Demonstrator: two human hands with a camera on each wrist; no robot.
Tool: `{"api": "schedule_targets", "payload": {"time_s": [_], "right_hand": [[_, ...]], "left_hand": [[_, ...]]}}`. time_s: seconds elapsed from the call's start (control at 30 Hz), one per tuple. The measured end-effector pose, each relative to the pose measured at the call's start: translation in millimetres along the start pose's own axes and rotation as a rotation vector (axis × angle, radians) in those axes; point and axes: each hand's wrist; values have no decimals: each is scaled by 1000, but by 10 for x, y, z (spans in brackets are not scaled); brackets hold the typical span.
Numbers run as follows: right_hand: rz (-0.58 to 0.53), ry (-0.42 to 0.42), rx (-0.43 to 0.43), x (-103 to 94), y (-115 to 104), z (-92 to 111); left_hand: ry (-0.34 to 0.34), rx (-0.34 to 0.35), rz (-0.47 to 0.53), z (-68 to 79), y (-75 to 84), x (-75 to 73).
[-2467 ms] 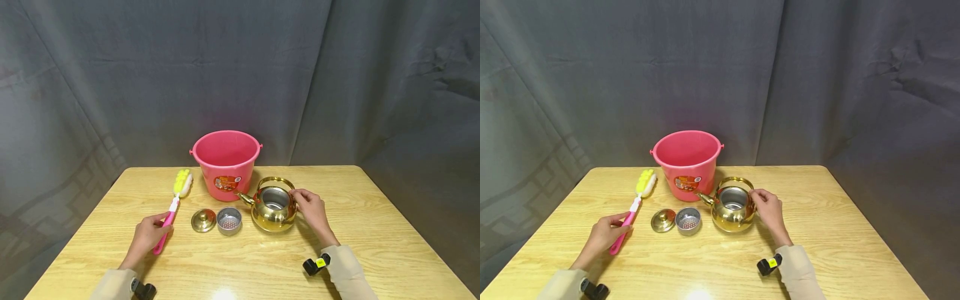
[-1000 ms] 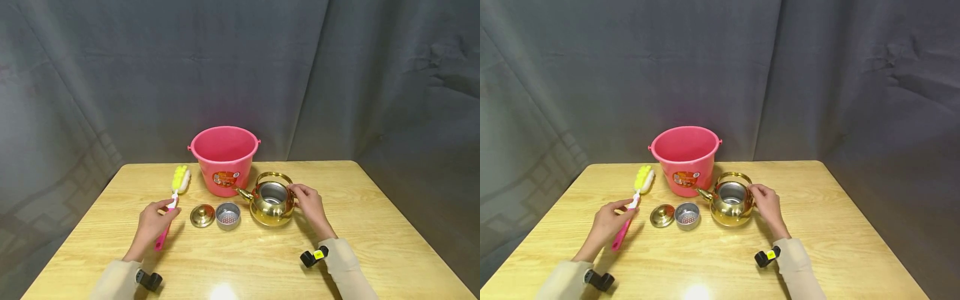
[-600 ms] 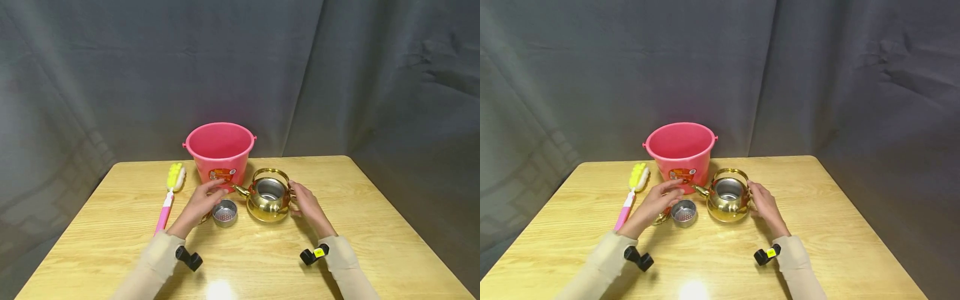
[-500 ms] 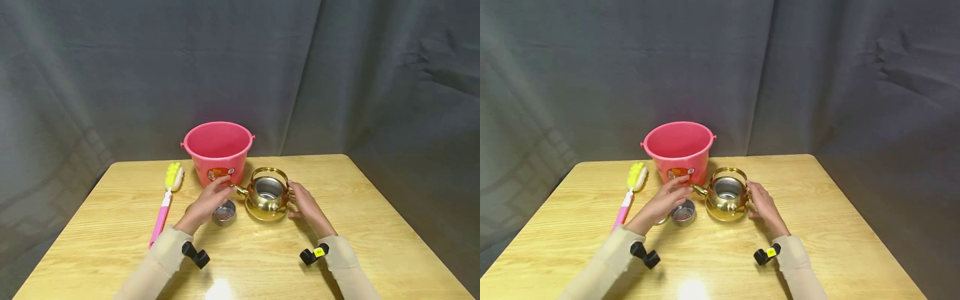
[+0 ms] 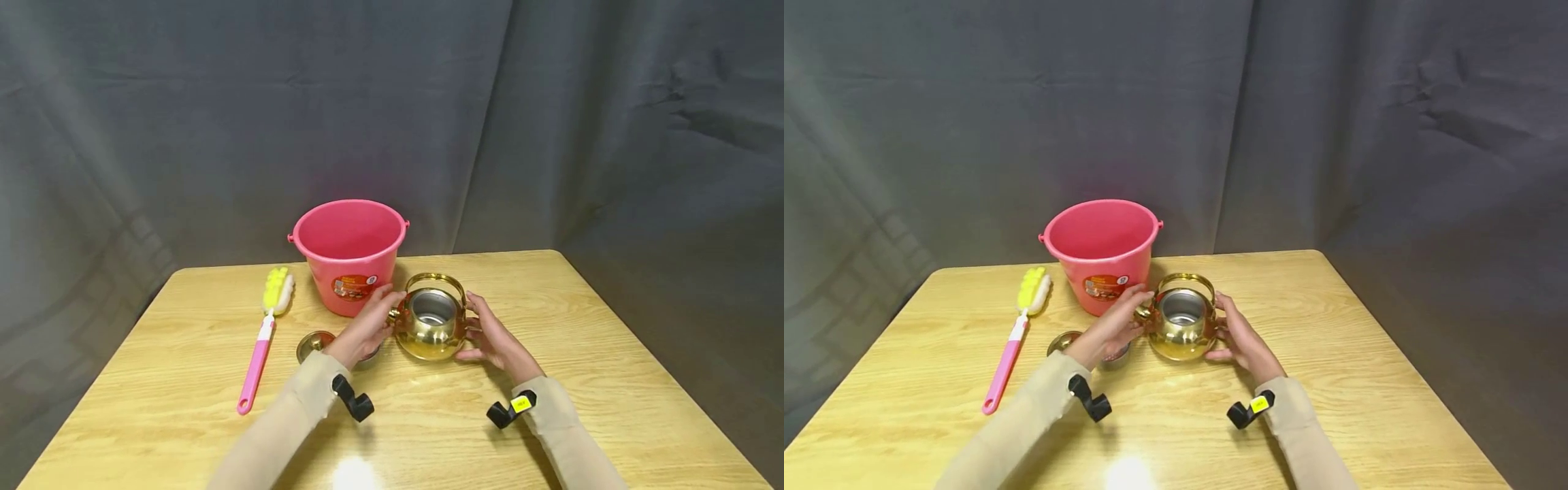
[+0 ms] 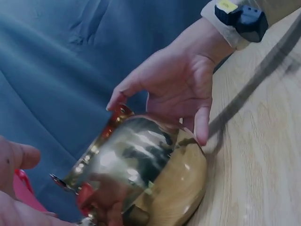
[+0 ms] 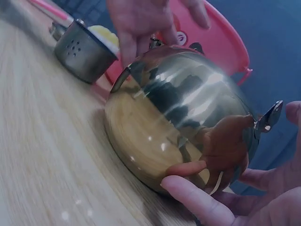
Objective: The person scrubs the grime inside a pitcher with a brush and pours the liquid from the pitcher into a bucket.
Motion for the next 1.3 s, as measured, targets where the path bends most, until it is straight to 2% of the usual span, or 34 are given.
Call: {"api": "schedule_targets", "payload": {"time_s": [0.17,0.37,0.67,0.9,1.1,1.3], "right_hand": [[-28,1,48,19,-8,-22],[-34,6,68,6,-29,-54],[-55,50,61,39,-40,-10],[-86,64,52,53,-114,129],[-56,-1,50,95,-276,332],[-39,-80,47,180,-498,505]], "left_hand": [[53,-28,11,-85,-48,-5],[48,-51,-67,-138,-43,-43],[48,-23,-116,-131,-14,-60],[47,19,-132,-12,51,10],[14,58,-116,150,214,70],[2,141,-160,345,459,77]]}}
Point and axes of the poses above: each hand's wrist, its own z-axis away from the middle knuckle, its own x-axis out of the palm, y = z × x, and after that the axes turned 6 degrees about -z, right-handed
